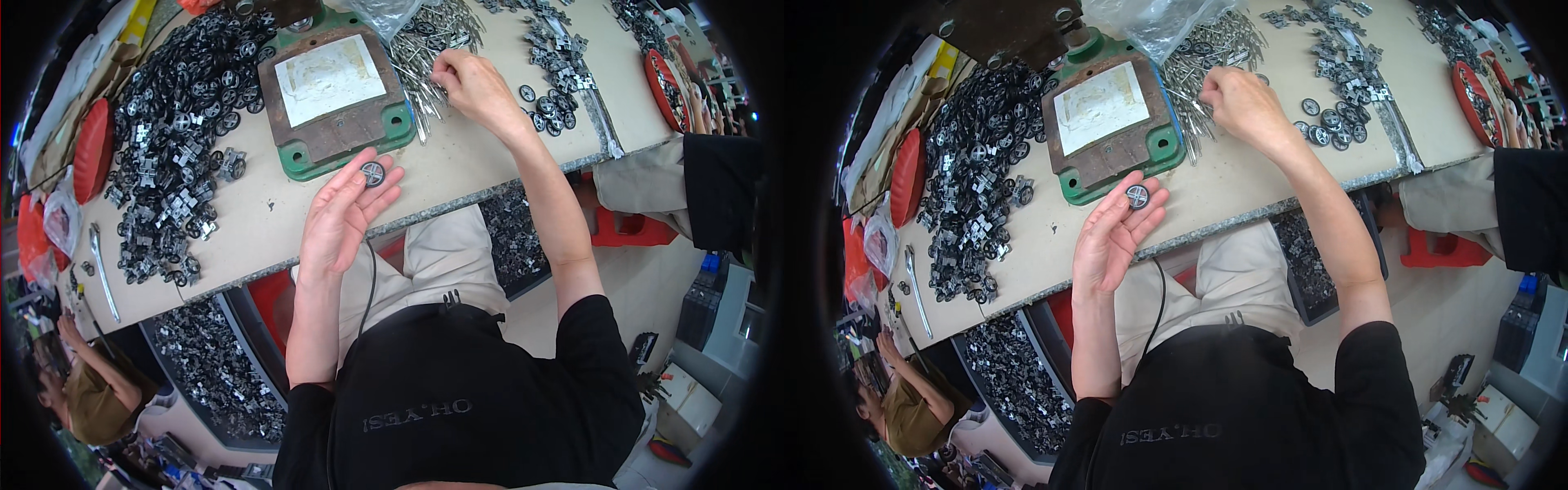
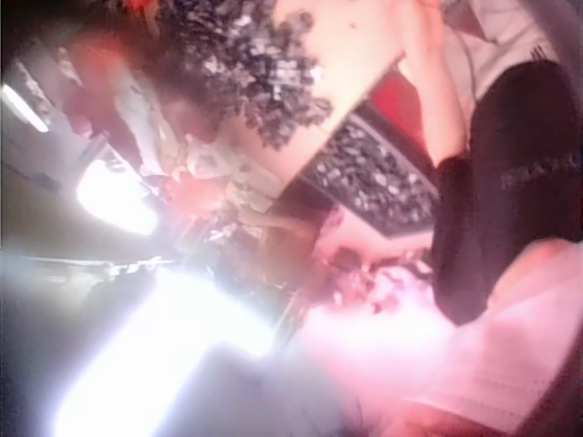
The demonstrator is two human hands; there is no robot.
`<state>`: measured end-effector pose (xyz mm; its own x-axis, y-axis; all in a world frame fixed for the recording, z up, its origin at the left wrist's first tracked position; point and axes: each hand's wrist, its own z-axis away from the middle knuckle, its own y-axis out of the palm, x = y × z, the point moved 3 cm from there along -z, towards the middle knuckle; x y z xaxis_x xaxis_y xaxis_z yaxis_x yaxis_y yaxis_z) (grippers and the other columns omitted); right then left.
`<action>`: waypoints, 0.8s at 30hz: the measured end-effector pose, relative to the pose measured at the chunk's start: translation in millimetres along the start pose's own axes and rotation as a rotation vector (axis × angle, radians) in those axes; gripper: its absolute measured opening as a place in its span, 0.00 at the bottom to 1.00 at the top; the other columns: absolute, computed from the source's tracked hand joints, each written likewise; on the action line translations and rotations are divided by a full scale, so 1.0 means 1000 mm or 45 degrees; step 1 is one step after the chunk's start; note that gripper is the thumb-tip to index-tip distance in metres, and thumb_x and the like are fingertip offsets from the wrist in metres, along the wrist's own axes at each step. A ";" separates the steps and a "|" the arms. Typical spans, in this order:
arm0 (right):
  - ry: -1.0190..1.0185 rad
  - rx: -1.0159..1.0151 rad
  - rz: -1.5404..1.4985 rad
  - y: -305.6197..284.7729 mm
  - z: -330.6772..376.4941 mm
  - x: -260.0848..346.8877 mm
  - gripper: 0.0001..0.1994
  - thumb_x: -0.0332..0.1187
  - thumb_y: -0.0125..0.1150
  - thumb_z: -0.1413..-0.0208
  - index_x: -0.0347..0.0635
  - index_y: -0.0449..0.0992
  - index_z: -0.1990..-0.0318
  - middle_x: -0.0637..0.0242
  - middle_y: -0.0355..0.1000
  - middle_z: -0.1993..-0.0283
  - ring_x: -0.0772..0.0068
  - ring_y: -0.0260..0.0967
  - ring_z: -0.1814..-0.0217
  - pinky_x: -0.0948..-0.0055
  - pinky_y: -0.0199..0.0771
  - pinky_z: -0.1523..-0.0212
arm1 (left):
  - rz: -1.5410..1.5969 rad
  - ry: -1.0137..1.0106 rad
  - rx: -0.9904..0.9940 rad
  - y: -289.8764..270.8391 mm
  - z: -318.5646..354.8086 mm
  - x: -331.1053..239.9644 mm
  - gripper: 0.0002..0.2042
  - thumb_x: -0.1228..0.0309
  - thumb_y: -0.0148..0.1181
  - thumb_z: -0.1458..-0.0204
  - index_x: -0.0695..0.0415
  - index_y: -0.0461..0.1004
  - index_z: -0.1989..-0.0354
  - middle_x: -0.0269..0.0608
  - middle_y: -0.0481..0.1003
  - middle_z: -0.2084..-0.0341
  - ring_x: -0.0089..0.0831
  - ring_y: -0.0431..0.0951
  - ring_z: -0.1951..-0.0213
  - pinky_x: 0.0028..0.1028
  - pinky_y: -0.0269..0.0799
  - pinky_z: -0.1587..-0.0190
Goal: The person assembles small mechanical components, including metal parts and plastic housings, by aligning them by hand and pressing them together with a hand-operated press.
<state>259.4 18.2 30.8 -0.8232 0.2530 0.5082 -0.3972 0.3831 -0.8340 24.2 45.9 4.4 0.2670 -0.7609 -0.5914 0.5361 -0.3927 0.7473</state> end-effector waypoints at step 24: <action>0.173 0.261 -1.480 0.028 0.070 0.066 0.06 0.25 0.56 0.47 0.32 0.71 0.63 0.67 0.72 0.69 0.82 0.69 0.68 0.84 0.71 0.69 | 0.070 -0.064 0.056 0.008 -0.001 0.004 0.20 0.72 0.42 0.42 0.69 0.55 0.43 0.50 0.66 0.51 0.39 0.70 0.49 0.36 0.67 0.46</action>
<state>165.4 -16.1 26.1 0.1189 -0.0557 0.9913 -0.9454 0.2988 0.1301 29.9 40.2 7.8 0.2541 -0.8063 -0.5342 0.4857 -0.3712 0.7914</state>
